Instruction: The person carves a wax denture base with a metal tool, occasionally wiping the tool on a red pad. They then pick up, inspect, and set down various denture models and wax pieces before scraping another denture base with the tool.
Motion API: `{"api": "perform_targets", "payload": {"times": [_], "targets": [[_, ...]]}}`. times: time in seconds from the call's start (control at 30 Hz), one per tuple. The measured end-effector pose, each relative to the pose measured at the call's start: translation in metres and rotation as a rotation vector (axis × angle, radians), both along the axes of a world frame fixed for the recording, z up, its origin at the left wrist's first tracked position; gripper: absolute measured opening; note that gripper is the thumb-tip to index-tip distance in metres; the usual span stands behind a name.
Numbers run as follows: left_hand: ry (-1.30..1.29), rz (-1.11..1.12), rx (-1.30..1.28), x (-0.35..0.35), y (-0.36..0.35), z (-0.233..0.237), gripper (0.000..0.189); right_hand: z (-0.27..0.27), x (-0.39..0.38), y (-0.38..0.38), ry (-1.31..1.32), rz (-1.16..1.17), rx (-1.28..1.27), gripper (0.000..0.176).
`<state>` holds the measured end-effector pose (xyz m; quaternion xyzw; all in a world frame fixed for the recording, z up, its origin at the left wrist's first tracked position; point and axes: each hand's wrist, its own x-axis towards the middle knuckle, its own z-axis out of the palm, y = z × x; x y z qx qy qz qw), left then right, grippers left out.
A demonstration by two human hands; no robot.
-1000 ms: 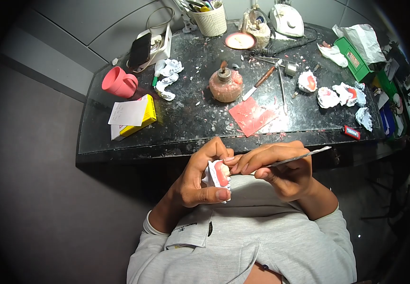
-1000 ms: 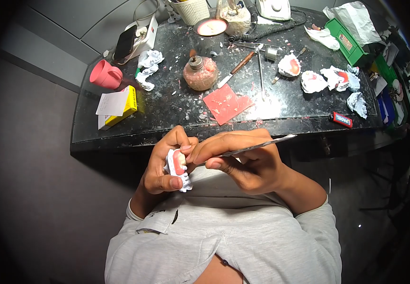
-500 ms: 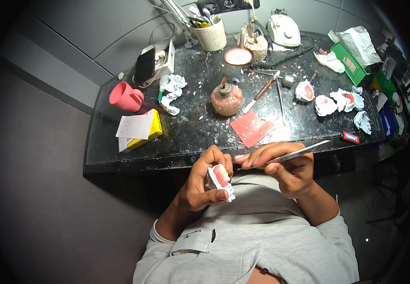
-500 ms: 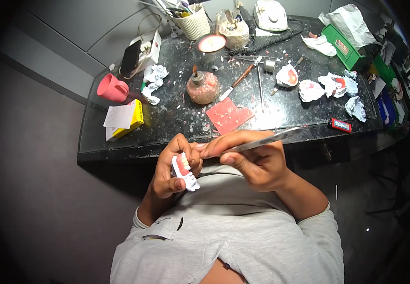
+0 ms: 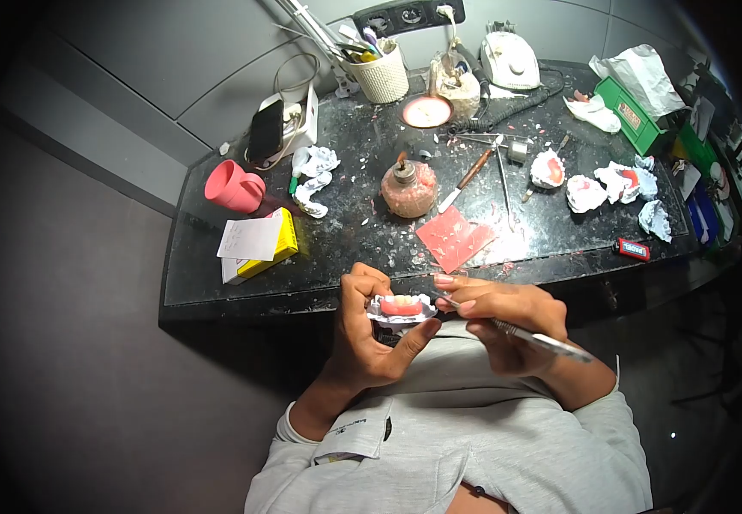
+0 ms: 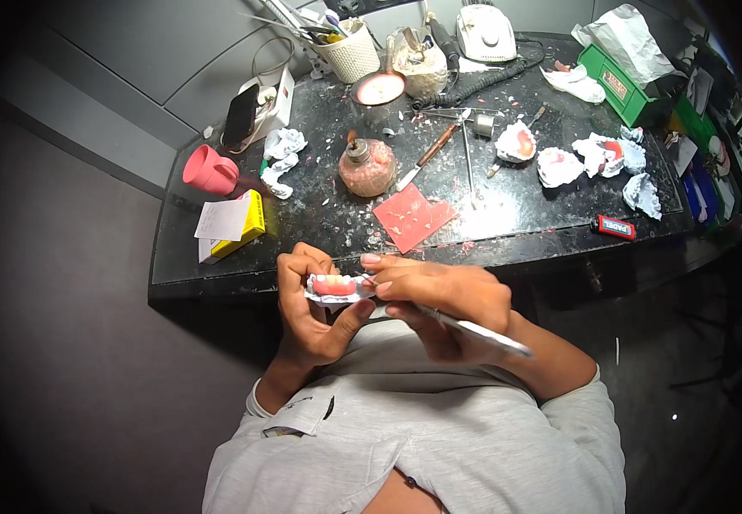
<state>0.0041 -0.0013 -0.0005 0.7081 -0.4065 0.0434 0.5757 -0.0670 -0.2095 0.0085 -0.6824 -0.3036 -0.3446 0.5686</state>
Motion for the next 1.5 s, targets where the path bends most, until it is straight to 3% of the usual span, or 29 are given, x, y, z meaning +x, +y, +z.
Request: {"api": "perform_targets", "payload": {"times": [0.2,0.47,1.5], "targets": [[-0.075,0.047,0.023,0.000,0.002,-0.003,0.057,0.010,-0.002,0.002,-0.043,-0.071,-0.236,0.027],[0.260,-0.208,-0.111,-0.001,0.005,0.000,0.057,0.007,-0.003,0.011,-0.021,0.035,-0.146,0.024],[0.524,-0.304,-0.172,-0.006,0.007,0.010,0.051,0.010,-0.006,0.012,0.053,0.063,-0.125,0.020]]}}
